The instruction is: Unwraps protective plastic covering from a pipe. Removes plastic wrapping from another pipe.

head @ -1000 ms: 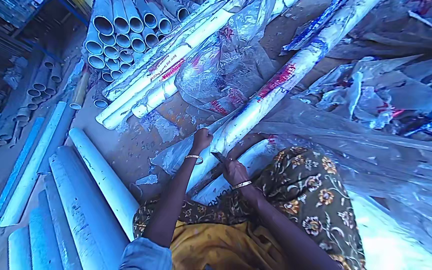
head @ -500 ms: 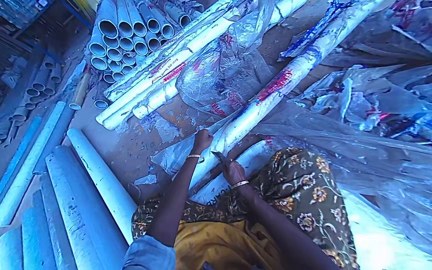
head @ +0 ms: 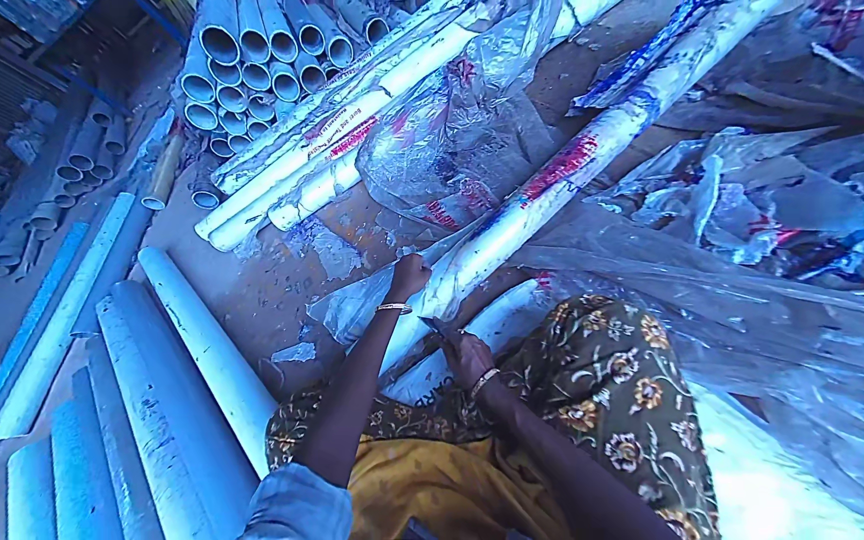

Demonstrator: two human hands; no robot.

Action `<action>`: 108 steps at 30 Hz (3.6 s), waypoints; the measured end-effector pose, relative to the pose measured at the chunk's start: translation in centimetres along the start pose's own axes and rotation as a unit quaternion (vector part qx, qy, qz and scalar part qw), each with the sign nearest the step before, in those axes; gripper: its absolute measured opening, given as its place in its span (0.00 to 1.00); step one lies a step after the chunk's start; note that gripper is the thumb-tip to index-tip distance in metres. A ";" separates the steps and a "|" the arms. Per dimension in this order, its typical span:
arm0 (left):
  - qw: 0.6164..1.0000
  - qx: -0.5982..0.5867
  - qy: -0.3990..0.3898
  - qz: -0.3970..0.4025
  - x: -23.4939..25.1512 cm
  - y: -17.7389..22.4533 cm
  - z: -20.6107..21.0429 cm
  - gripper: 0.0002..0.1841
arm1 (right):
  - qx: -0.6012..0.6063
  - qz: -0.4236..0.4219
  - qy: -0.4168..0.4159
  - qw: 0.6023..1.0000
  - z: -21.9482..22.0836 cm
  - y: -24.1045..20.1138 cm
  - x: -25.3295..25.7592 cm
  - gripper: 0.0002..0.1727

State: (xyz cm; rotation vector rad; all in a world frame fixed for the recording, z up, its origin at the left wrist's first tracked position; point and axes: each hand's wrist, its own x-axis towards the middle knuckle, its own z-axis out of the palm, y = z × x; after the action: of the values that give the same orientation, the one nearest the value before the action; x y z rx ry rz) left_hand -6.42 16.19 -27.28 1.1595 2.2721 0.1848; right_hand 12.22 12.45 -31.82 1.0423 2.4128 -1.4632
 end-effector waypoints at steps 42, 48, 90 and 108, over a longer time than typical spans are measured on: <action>0.981 0.142 0.071 -0.116 -7.0 1.8 3.7 0.22 | 0.141 0.045 0.115 0.982 -3.6 -0.1 1.9 0.28; 0.985 0.129 0.028 -0.111 -6.7 2.6 3.5 0.23 | 0.153 0.013 0.147 0.977 -2.8 0.0 2.3 0.26; 0.991 0.131 0.033 0.000 -5.6 0.1 3.1 0.19 | 0.243 -0.050 0.216 0.944 -1.9 1.7 3.4 0.27; 0.984 0.180 0.007 -0.006 -4.4 0.9 2.6 0.20 | 0.261 -0.045 0.233 0.936 -2.2 1.2 3.1 0.26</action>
State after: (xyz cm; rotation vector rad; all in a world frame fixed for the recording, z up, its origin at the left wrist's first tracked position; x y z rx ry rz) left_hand -2.31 12.98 -27.23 1.3236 2.3873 -0.2333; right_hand 11.15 16.14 -32.94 1.5583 2.4315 -2.1811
